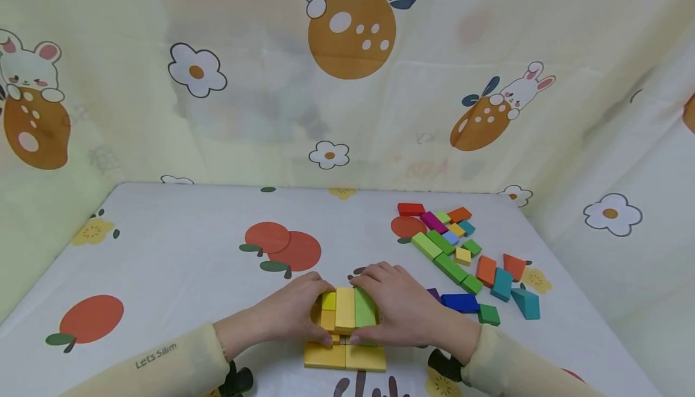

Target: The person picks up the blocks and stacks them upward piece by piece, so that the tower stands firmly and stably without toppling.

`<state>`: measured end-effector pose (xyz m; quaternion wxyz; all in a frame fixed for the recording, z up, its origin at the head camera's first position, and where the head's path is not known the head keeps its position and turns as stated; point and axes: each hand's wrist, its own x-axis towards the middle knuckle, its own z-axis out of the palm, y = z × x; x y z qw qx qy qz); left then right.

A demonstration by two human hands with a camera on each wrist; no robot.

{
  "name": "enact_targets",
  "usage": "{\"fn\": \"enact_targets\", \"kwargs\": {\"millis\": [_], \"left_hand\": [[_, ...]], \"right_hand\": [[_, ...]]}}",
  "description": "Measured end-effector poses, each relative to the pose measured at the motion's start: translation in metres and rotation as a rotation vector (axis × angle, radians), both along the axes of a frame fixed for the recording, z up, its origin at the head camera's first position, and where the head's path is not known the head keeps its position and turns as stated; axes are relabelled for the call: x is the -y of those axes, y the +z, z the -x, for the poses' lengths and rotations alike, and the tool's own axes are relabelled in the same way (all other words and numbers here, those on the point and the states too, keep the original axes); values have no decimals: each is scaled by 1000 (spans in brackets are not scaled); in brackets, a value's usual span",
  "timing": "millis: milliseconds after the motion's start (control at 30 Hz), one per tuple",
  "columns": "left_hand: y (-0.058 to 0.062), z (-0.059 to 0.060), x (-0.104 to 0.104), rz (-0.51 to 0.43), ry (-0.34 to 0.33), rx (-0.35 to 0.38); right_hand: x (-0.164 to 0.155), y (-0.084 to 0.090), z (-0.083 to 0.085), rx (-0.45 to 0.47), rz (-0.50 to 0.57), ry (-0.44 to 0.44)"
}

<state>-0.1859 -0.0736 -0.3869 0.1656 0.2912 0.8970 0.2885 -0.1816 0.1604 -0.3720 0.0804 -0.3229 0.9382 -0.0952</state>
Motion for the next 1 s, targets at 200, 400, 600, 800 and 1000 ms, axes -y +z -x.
{"fn": "enact_targets", "kwargs": {"millis": [200, 400, 600, 800, 1000], "left_hand": [[0, 1, -1, 1, -6, -11], [0, 1, -1, 8, -4, -7], [0, 1, -1, 8, -3, -11], [0, 1, -1, 8, -4, -19], [-1, 1, 0, 11, -2, -9]], "right_hand": [[4, -1, -1, -3, 2, -10], [5, -2, 0, -8, -1, -5], [6, -2, 0, -7, -11, -4], [7, 0, 1, 18, -16, -19], [8, 0, 1, 20, -20, -17]]}}
